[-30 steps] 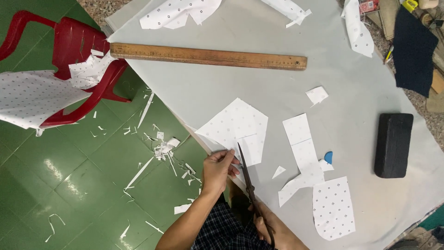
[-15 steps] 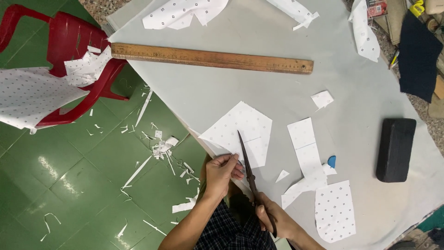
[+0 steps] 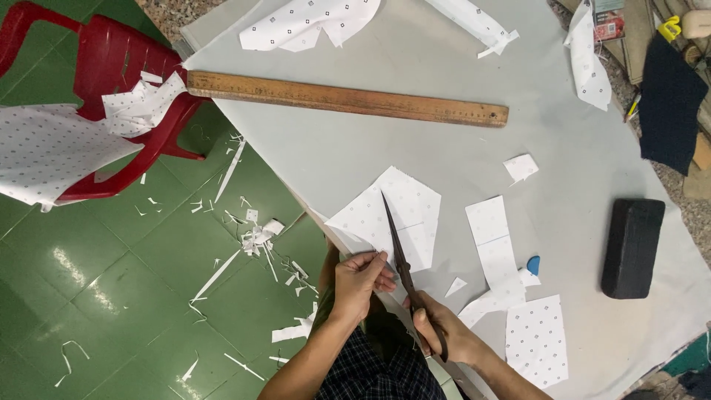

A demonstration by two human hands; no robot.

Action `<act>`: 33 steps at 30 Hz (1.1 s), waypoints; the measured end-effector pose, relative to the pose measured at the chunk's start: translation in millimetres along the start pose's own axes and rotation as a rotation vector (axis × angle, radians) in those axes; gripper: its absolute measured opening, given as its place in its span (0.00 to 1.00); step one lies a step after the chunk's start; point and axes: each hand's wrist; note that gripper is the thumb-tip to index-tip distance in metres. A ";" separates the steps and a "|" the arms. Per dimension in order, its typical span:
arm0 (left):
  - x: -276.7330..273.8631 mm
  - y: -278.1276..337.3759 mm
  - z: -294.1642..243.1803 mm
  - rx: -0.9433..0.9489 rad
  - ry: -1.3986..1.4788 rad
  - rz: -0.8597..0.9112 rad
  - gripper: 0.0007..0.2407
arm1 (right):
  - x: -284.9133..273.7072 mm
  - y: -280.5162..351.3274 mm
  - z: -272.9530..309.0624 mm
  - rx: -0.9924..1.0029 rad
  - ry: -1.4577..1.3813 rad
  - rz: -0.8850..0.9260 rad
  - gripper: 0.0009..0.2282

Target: Cutting and ironing small fabric pieces for garment construction using scissors, a ruler, and an iron.

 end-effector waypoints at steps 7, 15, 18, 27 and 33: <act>-1.5 -4.5 4.6 0.010 0.021 0.020 0.09 | -9.0 -18.0 16.3 -0.049 0.044 0.020 0.36; -125.7 2.1 -17.8 0.766 0.060 -0.597 0.14 | -13.3 75.0 -47.4 -0.254 -0.048 -0.022 0.31; -141.4 12.0 -26.3 0.985 -0.341 -0.826 0.28 | -14.2 113.4 -114.2 -0.069 0.094 -0.182 0.29; -5.5 -13.9 -3.0 1.296 -1.785 -0.140 0.31 | -13.5 118.2 -99.5 0.173 -0.117 -0.060 0.27; 14.6 -21.4 -4.4 1.399 -1.798 -0.101 0.28 | -7.1 78.8 -102.6 0.095 -0.070 -0.061 0.22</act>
Point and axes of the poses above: each hand's wrist, its own y-axis away from the middle knuckle, its own x-axis out of the palm, z = x × y, and after that the axes turned 7 degrees about -z, right-handed
